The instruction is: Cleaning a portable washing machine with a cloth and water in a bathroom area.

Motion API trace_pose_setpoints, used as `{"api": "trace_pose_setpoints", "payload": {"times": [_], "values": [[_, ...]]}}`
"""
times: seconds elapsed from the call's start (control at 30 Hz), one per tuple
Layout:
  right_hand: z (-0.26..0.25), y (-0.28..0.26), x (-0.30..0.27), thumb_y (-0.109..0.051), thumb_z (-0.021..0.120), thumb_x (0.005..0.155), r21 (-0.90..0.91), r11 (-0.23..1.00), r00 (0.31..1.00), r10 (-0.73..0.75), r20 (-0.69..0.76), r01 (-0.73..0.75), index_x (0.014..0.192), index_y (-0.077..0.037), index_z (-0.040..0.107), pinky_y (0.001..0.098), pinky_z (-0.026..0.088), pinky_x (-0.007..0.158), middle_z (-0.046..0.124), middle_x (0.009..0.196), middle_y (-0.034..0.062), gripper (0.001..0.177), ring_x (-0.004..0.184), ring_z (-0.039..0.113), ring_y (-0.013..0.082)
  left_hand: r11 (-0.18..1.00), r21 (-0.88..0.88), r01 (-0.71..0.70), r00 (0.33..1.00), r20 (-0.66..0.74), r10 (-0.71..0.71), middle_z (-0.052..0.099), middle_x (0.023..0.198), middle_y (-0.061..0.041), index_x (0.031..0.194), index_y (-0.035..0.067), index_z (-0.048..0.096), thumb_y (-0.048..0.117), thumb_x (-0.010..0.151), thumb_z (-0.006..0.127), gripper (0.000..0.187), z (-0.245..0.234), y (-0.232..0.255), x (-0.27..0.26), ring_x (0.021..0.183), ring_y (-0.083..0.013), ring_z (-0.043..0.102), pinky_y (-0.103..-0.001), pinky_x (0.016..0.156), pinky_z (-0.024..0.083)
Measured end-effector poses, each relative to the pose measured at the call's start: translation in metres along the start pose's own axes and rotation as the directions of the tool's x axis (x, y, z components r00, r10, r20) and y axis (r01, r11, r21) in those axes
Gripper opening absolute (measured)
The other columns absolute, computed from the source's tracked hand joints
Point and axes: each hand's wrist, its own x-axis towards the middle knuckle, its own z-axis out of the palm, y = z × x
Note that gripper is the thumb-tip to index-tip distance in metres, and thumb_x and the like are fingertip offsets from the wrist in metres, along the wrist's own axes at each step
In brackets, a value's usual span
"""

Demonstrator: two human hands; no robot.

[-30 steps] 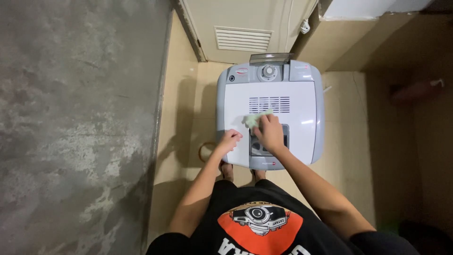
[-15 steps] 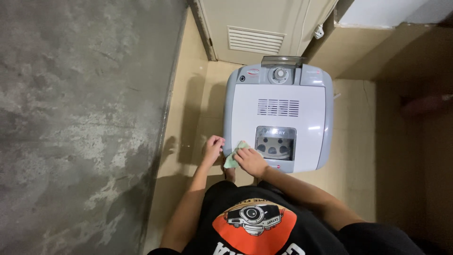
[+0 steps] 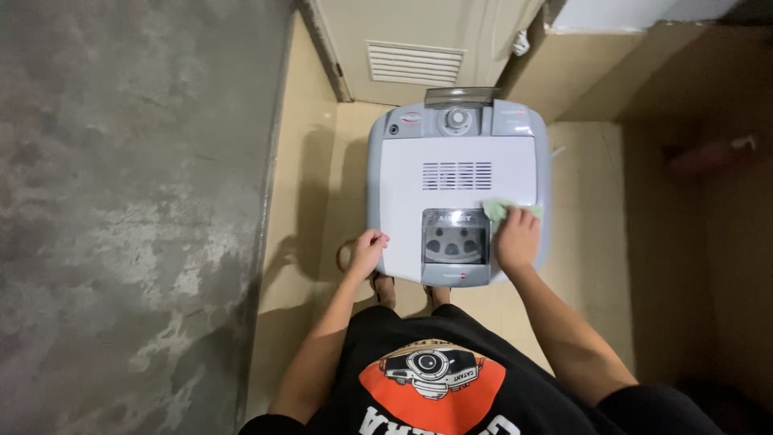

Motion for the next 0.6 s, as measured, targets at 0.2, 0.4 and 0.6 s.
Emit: {"api": "trace_pose_setpoints", "payload": {"times": [0.2,0.4,0.6], "values": [[-0.017,0.031,-0.1,-0.01,0.062,0.094,-0.016,1.0,0.987,0.017,0.159,-0.015,0.123,-0.004,0.06,0.0492,0.046,0.097,0.06,0.117,0.0187,0.03,0.108,0.055,0.0401,0.992,0.093,0.083,0.992,0.082,-0.091,0.066,0.083,-0.005,0.098,0.002,0.068,0.015,0.098,0.059,0.016,0.03,0.022,0.016,0.07,-0.0114,0.058,-0.027,0.059,0.05],[-0.057,0.022,-0.103,-0.009,0.065,0.084,0.177,0.982,0.977,-0.103,0.187,0.07,0.115,-0.009,0.062,0.0481,0.047,0.092,0.06,0.112,0.0168,0.031,0.104,0.055,0.0385,0.988,0.152,0.023,0.99,0.131,-0.043,0.07,0.082,-0.004,0.094,0.001,0.069,0.015,0.094,0.06,0.016,0.062,0.066,0.021,0.071,-0.0105,0.063,-0.027,0.059,0.053],[-0.036,0.042,-0.048,-0.01,0.067,0.082,0.043,0.999,0.977,-0.035,0.21,0.027,0.106,-0.007,0.062,0.0498,0.046,0.085,0.06,0.102,0.0174,0.024,0.098,0.057,0.0387,0.966,0.257,0.01,0.987,0.154,-0.051,0.071,0.081,-0.004,0.097,0.004,0.07,0.019,0.095,0.061,0.018,0.076,0.11,0.005,0.067,-0.0128,0.063,-0.028,0.061,0.053]]}}
